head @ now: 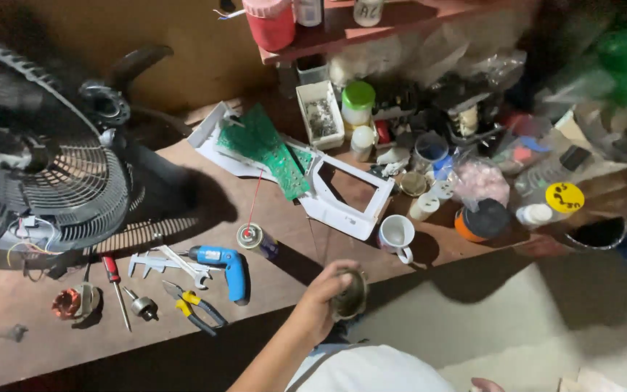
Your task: The person is disassembling and inspecting a small electric motor at a workbench using a screwdriver and pliers.
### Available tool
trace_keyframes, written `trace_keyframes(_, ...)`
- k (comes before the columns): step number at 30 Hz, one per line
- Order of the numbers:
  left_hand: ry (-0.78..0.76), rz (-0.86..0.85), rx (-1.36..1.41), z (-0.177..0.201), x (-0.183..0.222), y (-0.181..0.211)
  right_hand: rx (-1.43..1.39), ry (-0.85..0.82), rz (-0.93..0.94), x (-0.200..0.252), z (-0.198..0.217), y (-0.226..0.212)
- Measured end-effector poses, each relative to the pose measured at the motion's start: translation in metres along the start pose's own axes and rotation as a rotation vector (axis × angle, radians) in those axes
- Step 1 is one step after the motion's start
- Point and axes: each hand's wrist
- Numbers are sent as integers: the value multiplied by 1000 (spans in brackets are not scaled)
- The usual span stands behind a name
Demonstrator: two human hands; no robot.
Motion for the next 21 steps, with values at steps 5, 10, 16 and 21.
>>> trace_keyframes(5,334,-193,300,81,112,-25,138,-40,139,-32,123,-118)
trace_keyframes(10,625,-367,543,102,215,-49,199,-164,156,38,168,-280)
trace_keyframes(16,624,-667,593,152,288,-74,340,-172,560,67,117,-402)
trace_keyframes(21,727,-796,631,221,362,-92,502,-309,677,118,78,-511)
Point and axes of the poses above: each hand's wrist, its own x-axis away from the middle knuckle, its own z-axis out of the back of the hand, y = z × x, and after that the axes turned 12 degrees about x, right-handed
